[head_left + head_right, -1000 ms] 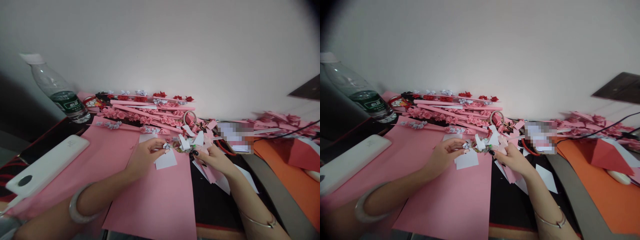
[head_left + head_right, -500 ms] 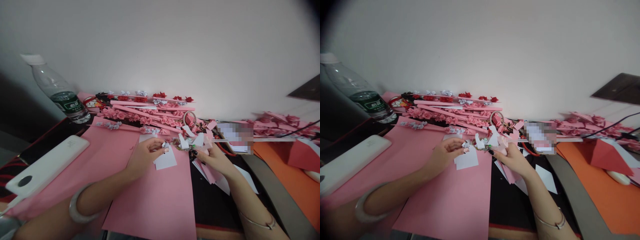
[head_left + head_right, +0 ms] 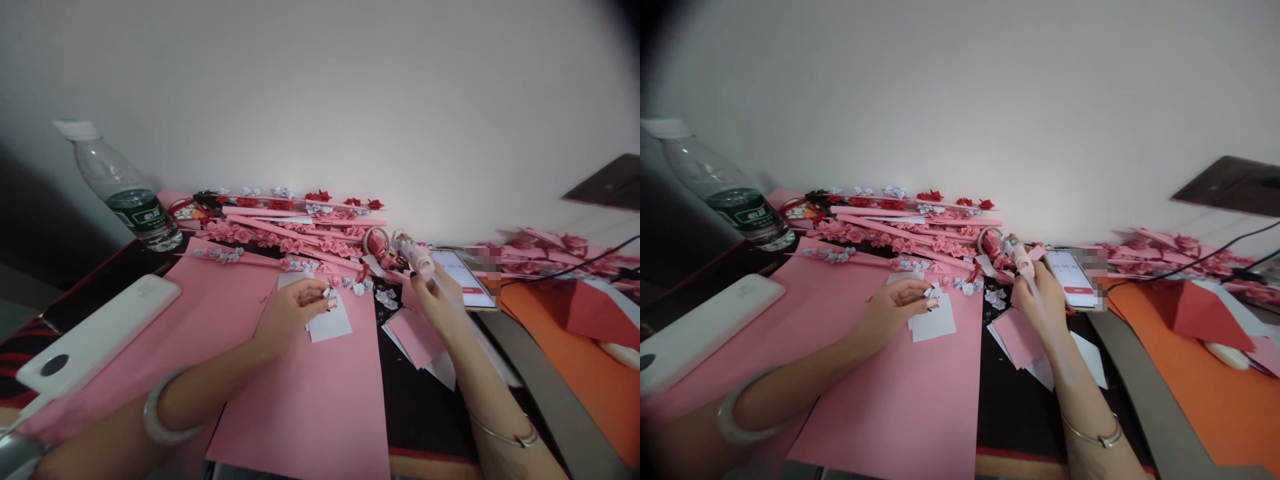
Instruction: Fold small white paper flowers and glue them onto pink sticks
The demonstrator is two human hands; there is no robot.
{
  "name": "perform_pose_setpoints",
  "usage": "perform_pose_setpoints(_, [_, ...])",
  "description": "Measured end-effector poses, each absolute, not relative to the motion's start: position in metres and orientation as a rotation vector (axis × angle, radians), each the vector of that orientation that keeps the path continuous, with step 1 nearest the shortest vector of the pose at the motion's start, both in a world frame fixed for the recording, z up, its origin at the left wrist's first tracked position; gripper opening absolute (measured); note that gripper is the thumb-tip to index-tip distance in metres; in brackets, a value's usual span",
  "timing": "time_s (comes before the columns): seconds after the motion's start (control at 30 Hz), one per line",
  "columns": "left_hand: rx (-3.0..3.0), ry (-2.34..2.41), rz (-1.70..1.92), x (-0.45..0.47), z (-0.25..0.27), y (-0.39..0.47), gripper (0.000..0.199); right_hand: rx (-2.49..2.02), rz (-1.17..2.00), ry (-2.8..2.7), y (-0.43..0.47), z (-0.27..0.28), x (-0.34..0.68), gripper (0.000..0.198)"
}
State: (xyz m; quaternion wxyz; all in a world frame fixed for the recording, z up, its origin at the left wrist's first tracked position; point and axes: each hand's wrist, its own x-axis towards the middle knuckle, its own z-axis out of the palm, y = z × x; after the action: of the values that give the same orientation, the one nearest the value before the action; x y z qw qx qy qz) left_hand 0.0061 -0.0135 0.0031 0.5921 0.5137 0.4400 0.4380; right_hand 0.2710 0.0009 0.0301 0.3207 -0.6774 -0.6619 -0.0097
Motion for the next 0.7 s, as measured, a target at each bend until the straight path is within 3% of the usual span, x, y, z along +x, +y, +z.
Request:
perform_pose_setpoints(0.2, [1.229, 1.003, 1.016, 0.007, 0.006, -0.015, 0.024, -1.888, -0.129, -1.819, 0.015, 0.01, 0.287, 0.045])
perform_pose_setpoints(0.37, [1.198, 0.991, 1.019, 0.008, 0.007, -0.017, 0.024, -1.687, -0.297, -1.734, 0.006, 0.02, 0.273, 0.045])
perform_pose_setpoints(0.57, [1.192, 0.956, 1.014, 0.009, 0.008, -0.019, 0.025, -1.136, 0.151, -1.992, -0.031, 0.037, 0.212, 0.038])
perform_pose_setpoints(0.7, [1.237, 0.898, 0.98, 0.01, 0.013, -0.021, 0.023, -1.038, 0.377, -2.044, -0.043, 0.028, 0.19, 0.038])
